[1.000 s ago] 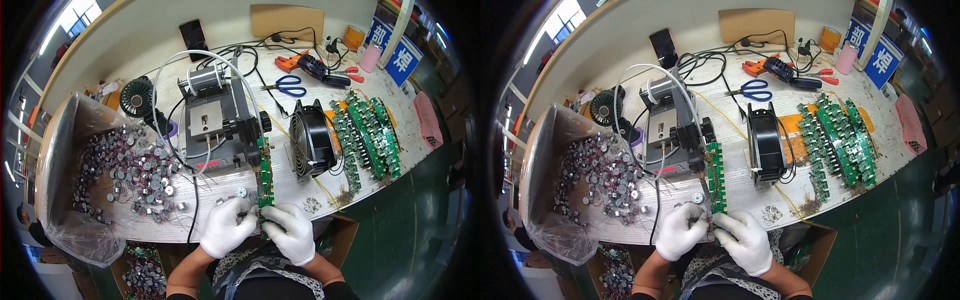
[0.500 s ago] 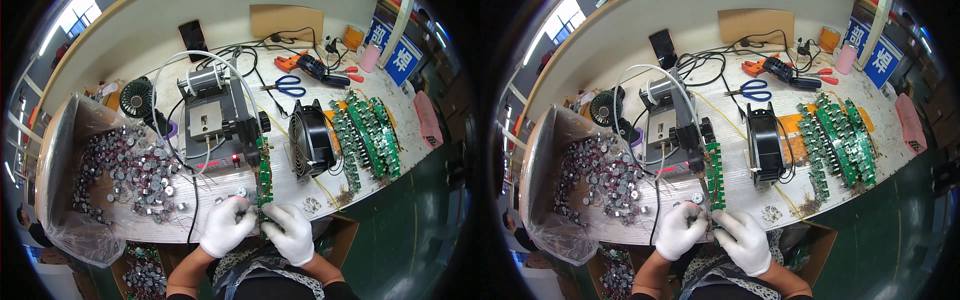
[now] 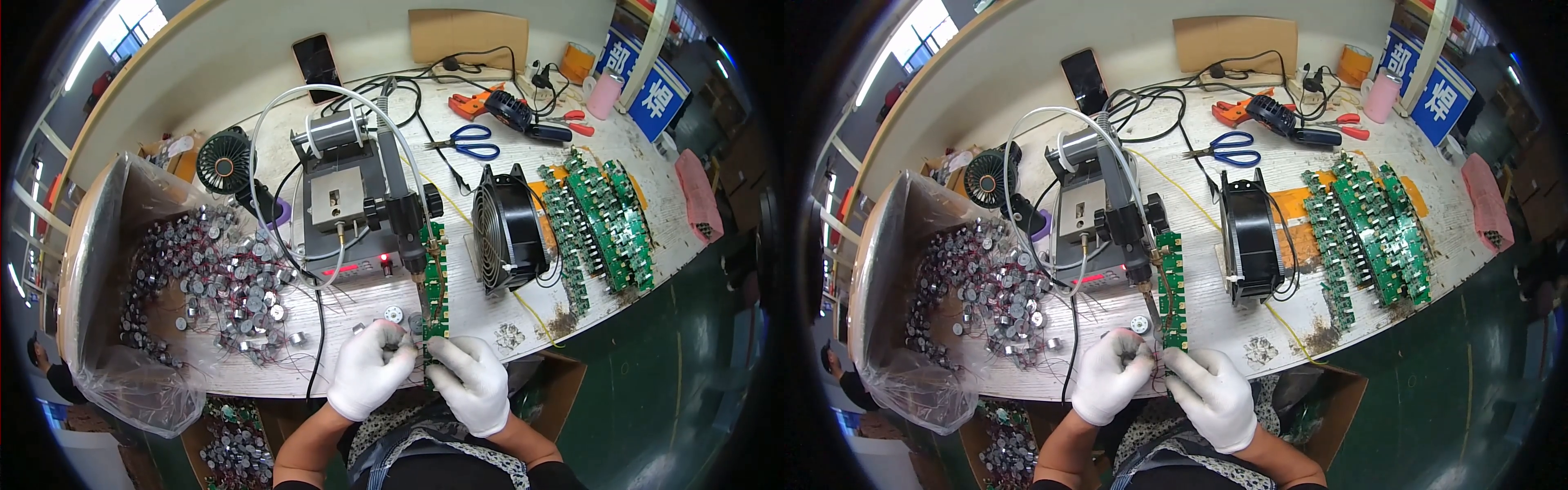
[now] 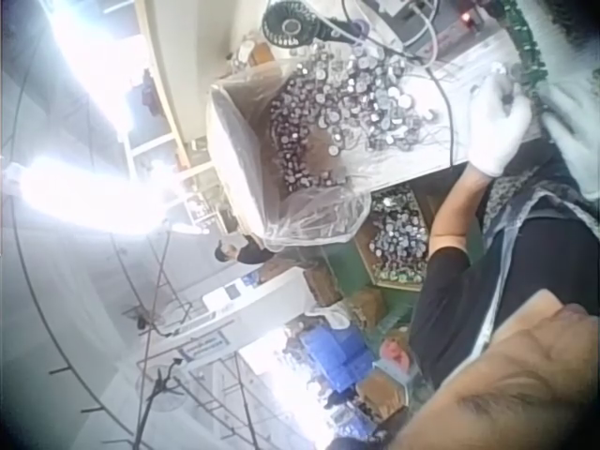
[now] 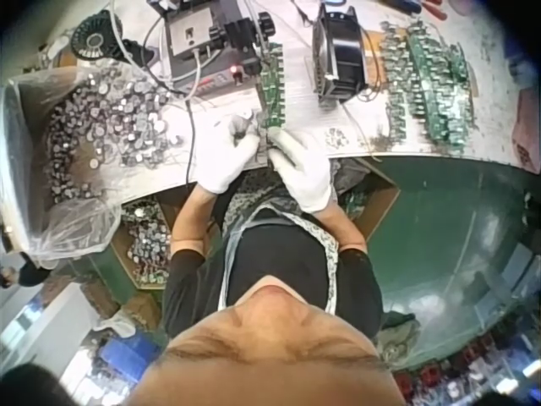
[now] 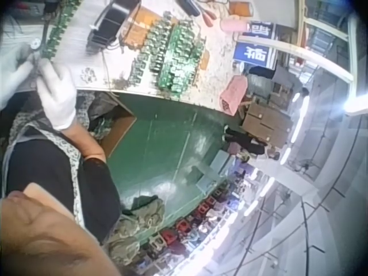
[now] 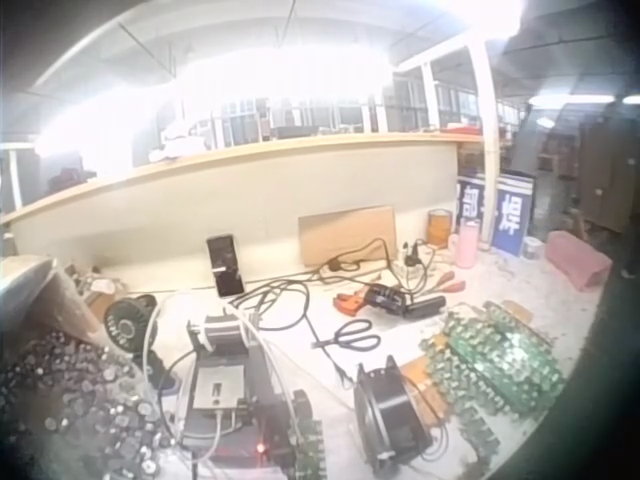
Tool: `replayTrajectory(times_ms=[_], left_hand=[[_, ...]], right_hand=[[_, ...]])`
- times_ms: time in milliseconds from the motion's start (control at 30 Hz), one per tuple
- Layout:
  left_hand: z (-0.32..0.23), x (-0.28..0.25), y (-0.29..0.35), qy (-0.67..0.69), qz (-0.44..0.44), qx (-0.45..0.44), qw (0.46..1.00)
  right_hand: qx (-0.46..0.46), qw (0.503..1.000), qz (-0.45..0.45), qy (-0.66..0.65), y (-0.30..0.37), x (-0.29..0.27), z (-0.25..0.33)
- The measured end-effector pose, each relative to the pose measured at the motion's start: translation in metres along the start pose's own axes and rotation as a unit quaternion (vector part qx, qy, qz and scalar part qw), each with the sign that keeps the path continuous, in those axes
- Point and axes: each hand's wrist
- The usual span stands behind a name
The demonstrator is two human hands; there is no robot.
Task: The person solders wires from small motors onto a PCB using a soldering iron and tweezers.
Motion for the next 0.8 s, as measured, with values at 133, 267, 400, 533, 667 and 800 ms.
replayTrajectory(times_ms=[133, 267, 400, 533, 667, 800], left_hand=[[0.001, 0.000, 0.000, -0.012, -0.002, 0.005, 1.000], [0.002, 0.001, 0.000, 0.004, -0.011, -0.001, 1.000], [-0.007, 0.001, -0.001, 0.100, 0.018, -0.061, 0.993], [0.007, 0.005, -0.003, 0.067, 0.010, -0.021, 0.998], [0.005, 0.005, -0.004, 0.082, 0.013, -0.033, 0.996], [0.000, 0.007, -0.004, 0.138, 0.014, -0.079, 0.987]], right_hand=[[0.000, 1.000, 0.014, 0.004, 0.000, 0.000, -0.001], [-0.002, 1.000, 0.026, 0.007, 0.001, 0.000, -0.004], [0.005, 0.999, 0.037, 0.005, 0.003, -0.002, -0.004], [0.051, 0.998, -0.004, -0.035, 0.006, -0.001, -0.002], [0.150, 0.982, -0.034, -0.110, 0.013, 0.001, -0.004], [0.150, 0.980, -0.033, -0.126, 0.012, 0.003, -0.004]])
Point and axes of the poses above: each hand's wrist, its own y-axis away from the middle knuckle, its own x-axis out of the palm, z = x × y, and after that the axes turned 10 degrees about -y, right-handed
